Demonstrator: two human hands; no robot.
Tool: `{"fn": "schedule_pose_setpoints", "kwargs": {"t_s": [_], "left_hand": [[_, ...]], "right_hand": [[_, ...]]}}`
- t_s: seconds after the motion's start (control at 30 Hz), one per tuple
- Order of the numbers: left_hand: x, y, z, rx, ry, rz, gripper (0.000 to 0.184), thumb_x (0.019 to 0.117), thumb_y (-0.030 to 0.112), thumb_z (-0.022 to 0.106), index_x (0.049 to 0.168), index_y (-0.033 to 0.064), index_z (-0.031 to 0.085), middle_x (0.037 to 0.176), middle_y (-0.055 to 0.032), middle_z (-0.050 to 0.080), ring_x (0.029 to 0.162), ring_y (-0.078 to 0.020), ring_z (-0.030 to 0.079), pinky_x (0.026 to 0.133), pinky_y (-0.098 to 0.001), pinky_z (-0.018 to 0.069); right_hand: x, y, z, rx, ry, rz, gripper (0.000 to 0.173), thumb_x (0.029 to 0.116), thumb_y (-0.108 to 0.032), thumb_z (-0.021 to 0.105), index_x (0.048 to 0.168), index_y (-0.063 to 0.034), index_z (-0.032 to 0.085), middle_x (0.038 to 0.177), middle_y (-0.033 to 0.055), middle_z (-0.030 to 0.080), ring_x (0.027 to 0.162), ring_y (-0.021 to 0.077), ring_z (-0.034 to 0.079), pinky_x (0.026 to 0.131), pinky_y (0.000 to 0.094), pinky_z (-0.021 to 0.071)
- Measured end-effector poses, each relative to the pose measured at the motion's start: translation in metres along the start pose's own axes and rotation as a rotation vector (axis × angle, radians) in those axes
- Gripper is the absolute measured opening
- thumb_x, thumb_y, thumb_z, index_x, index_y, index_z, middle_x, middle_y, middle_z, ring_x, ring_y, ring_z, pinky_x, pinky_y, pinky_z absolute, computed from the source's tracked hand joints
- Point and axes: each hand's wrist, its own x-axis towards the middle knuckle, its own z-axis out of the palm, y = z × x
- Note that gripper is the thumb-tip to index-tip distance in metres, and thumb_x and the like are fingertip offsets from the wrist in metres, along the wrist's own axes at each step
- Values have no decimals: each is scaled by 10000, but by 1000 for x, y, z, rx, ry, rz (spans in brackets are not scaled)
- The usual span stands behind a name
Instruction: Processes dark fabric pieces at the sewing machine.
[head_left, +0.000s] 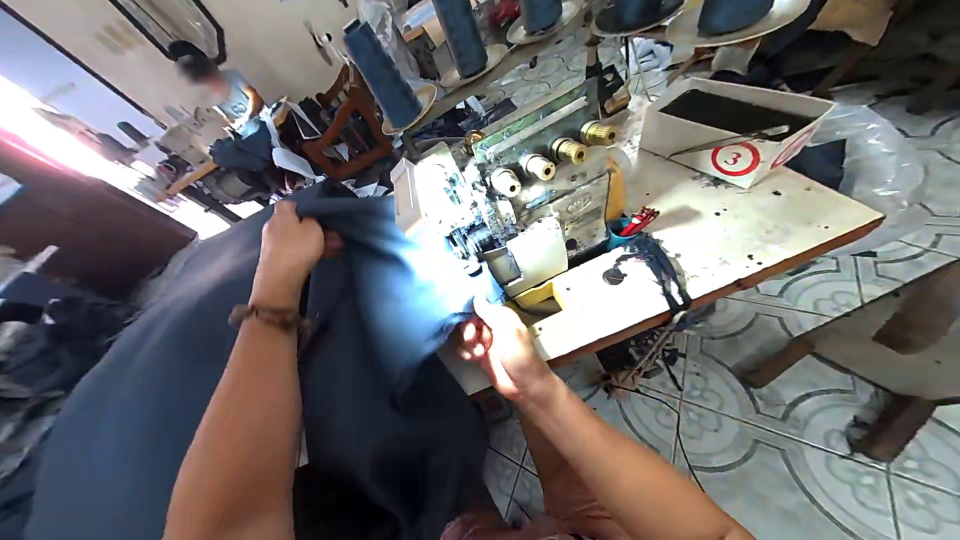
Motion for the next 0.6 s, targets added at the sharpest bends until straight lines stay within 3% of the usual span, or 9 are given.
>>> {"fn": "schedule_pose_setpoints", "kwargs": {"t_s": [0.1,0.2,0.23,0.3,0.33,0.37,0.47,0.5,0.6], "left_hand": [[38,7,24,-53,19,220,478,1063,130,455,1497,-14,313,1343,-310,573,1228,-428,605,1015,-632,468],[42,-11,36,50,-127,493,814,1021,143,586,1619,-16,56,1591,-362,280,1459,-513,344,1192,-626,295],[25,-14,30,166,-193,498,879,1020,192,603,1637,15,2,1554,-396,315,1404,-549,404,1153,-664,326],[-42,-26,15,406,-379,447,763,1034,381,598,1627,81,224,1156,-378,639,1002,-549,661,842,-743,502],[-81,-30,13,514,-578,386,782,1001,491,598,1608,95,304,1110,-339,672,963,-518,679,821,-723,515],[-118,-29,18,604,-789,278,932,926,600,660,1607,68,310,1215,-372,632,1035,-541,660,873,-721,505],[-157,-40,50,769,-1045,65,1426,676,611,897,1644,28,27,1604,-438,99,1336,-641,418,1018,-689,463],[-138,-49,54,733,-1015,91,1404,656,574,924,1636,1,99,1614,-428,91,1384,-645,351,1050,-714,418],[-30,-60,61,622,-870,148,818,799,446,869,1396,-31,577,1324,-338,599,1244,-534,559,1020,-726,407]], "right_hand": [[6,0,-15,-376,-207,-52,356,1081,-133,308,1028,-9,637,638,-55,581,538,19,538,545,180,485],[0,-13,-43,-962,-235,-324,257,1042,-89,472,1022,9,709,749,-21,637,636,-7,565,611,156,481],[0,-20,-58,-1158,-190,-471,215,1012,-111,547,1006,-6,735,828,29,694,726,34,625,703,194,525],[3,-33,-90,-1418,-80,-754,181,966,-189,632,947,-58,756,880,54,735,813,109,690,776,278,573],[7,-38,-103,-1453,-39,-849,180,958,-209,644,919,-68,750,856,49,723,805,117,674,774,281,557],[10,-43,-110,-1442,-13,-893,179,947,-207,651,901,-62,747,834,48,708,794,110,656,768,256,543],[12,-42,-108,-1431,23,-865,185,939,-242,662,909,-80,746,837,21,699,814,90,648,784,248,534],[12,-40,-107,-1457,33,-851,189,936,-265,670,916,-95,750,845,10,703,830,96,652,800,275,532],[10,-37,-110,-1469,80,-887,182,928,-260,664,872,-106,743,822,-7,692,832,80,641,809,255,522]]}}
